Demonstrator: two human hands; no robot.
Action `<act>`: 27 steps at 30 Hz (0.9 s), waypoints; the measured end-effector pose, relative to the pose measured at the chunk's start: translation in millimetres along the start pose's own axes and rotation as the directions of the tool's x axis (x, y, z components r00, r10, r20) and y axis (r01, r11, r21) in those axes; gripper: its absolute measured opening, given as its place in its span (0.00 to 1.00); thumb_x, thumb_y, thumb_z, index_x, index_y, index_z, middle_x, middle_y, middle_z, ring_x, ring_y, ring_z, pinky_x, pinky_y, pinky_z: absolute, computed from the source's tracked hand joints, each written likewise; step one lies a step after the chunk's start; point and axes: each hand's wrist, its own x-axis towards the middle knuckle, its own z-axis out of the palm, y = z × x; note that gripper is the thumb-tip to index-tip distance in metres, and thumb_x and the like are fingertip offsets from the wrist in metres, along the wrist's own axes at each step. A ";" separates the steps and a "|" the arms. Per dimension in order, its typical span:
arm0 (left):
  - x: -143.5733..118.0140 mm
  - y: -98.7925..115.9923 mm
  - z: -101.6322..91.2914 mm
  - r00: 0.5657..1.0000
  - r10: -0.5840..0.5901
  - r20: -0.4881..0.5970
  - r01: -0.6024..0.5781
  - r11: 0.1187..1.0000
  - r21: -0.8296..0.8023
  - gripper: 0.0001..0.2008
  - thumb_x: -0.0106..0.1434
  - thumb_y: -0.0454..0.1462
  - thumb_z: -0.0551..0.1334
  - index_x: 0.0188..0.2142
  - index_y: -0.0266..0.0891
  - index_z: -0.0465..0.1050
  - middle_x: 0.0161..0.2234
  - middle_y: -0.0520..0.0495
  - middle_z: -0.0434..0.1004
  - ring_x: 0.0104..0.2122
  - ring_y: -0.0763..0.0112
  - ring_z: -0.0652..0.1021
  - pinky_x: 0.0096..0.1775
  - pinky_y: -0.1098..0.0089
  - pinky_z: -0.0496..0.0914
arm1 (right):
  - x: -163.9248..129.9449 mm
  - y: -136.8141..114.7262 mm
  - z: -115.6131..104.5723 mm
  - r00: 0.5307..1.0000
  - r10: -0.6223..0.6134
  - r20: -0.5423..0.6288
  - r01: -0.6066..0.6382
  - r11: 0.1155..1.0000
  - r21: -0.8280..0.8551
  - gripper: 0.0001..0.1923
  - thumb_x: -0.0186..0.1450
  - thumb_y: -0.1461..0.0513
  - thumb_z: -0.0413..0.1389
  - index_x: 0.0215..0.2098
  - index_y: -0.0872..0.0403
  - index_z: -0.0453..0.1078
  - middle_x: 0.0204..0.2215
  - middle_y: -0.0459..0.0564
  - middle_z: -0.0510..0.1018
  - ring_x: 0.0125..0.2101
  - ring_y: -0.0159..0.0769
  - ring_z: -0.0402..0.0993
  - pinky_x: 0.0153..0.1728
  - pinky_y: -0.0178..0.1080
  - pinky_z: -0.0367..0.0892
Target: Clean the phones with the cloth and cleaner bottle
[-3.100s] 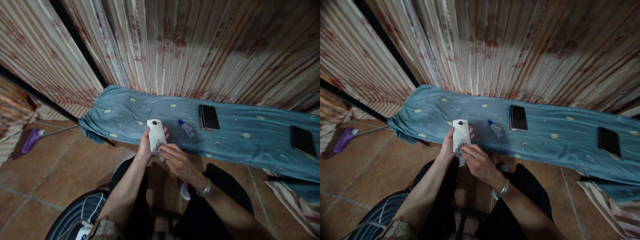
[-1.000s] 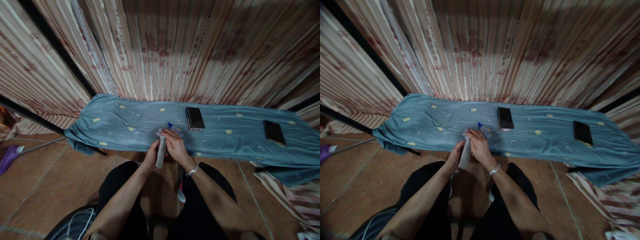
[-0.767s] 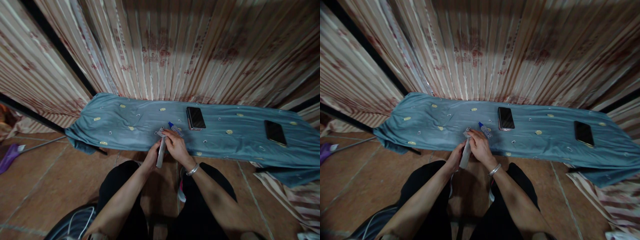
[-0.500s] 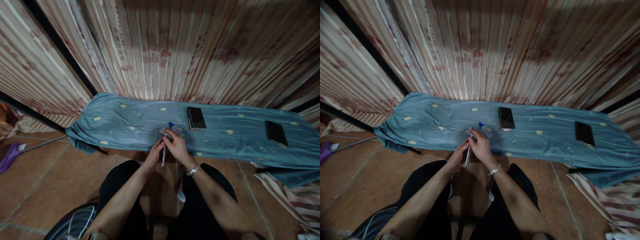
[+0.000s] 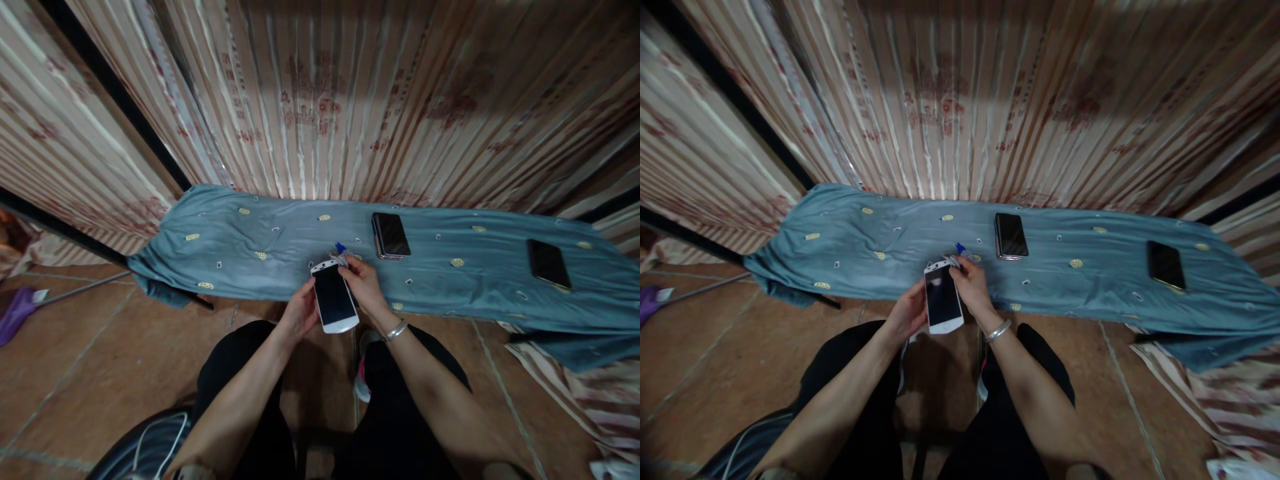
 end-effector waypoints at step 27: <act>-15.4 -2.3 12.9 1.000 0.006 0.026 -0.006 1.000 -0.007 0.30 0.70 0.53 0.46 0.61 0.39 0.67 0.48 0.40 0.80 0.46 0.56 0.80 0.50 0.57 0.73 | -18.8 -11.9 11.1 0.932 -0.327 0.156 0.360 0.784 -0.506 0.21 0.68 0.65 0.46 0.55 0.50 0.72 0.56 0.53 0.75 0.56 0.43 0.71 0.61 0.53 0.64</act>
